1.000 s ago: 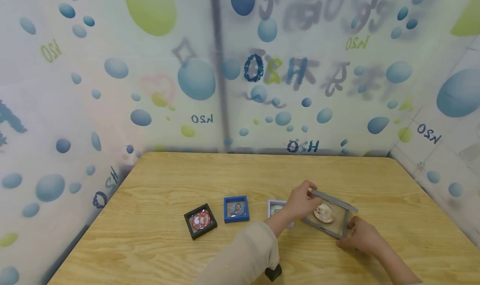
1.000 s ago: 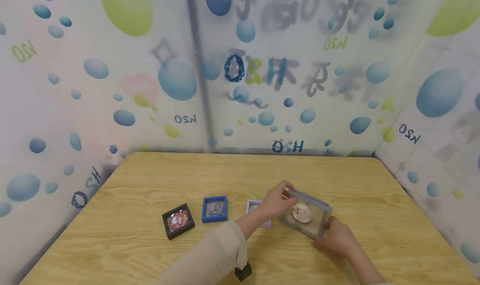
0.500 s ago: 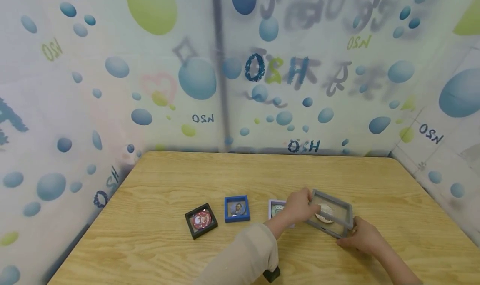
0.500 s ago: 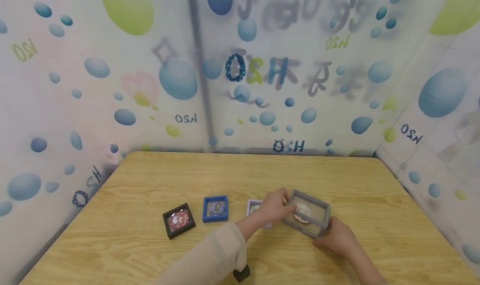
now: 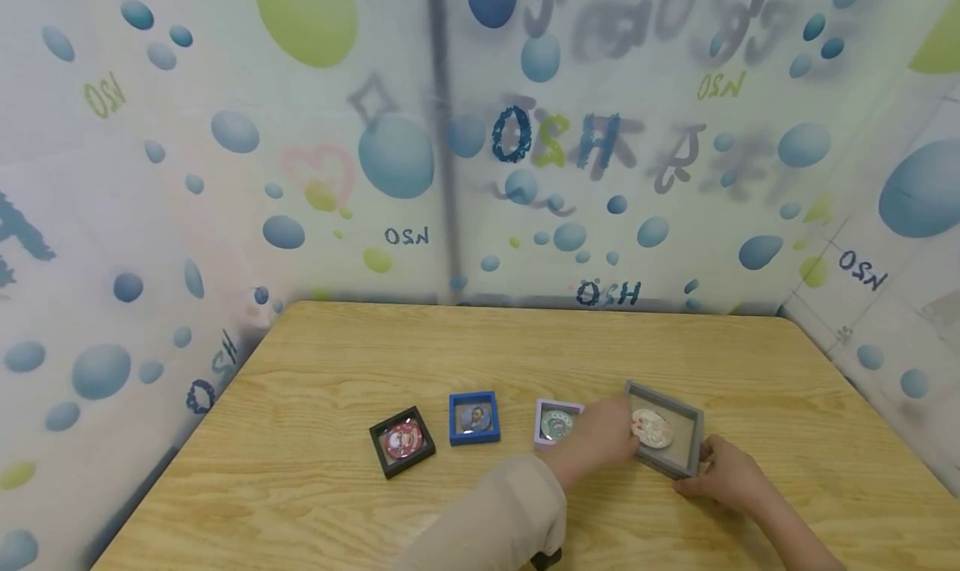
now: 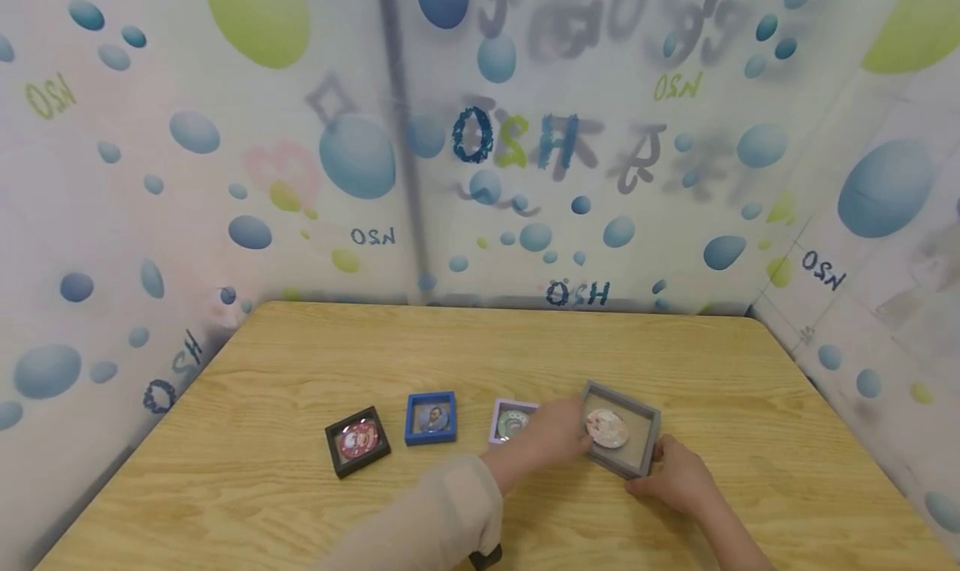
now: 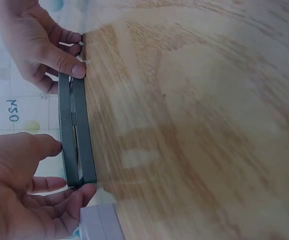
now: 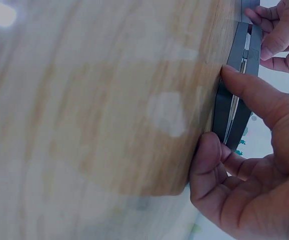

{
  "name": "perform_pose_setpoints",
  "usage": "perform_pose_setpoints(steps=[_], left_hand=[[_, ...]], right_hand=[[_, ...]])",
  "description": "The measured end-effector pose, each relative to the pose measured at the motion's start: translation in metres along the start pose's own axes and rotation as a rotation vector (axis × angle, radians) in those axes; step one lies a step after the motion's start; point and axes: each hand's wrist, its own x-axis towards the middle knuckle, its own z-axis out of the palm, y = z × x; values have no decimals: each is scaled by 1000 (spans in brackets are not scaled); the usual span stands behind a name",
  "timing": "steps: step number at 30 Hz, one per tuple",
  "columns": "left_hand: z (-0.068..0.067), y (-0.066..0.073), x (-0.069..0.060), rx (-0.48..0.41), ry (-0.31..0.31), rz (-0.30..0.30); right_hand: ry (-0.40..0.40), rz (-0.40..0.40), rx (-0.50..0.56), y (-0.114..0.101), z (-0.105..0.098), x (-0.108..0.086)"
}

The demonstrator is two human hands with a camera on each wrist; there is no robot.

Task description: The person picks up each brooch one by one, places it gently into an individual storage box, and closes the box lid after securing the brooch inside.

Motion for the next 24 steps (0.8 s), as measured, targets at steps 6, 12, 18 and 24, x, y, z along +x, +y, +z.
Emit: perform_pose_setpoints(steps=[6,12,18,24], left_hand=[[-4,6,-1,86,-25,-30],[-4,11,-3,201,-2,-38],[-4,13,-6,307,46,-11],[-3,15,-8,359,40,28]], right_hand=[[7,-8,5,1,0,-1],[2,-29,-20,2,-1,1],[1,-37,-34,3,-2,2],[-6,-36,-27,5,-2,0]])
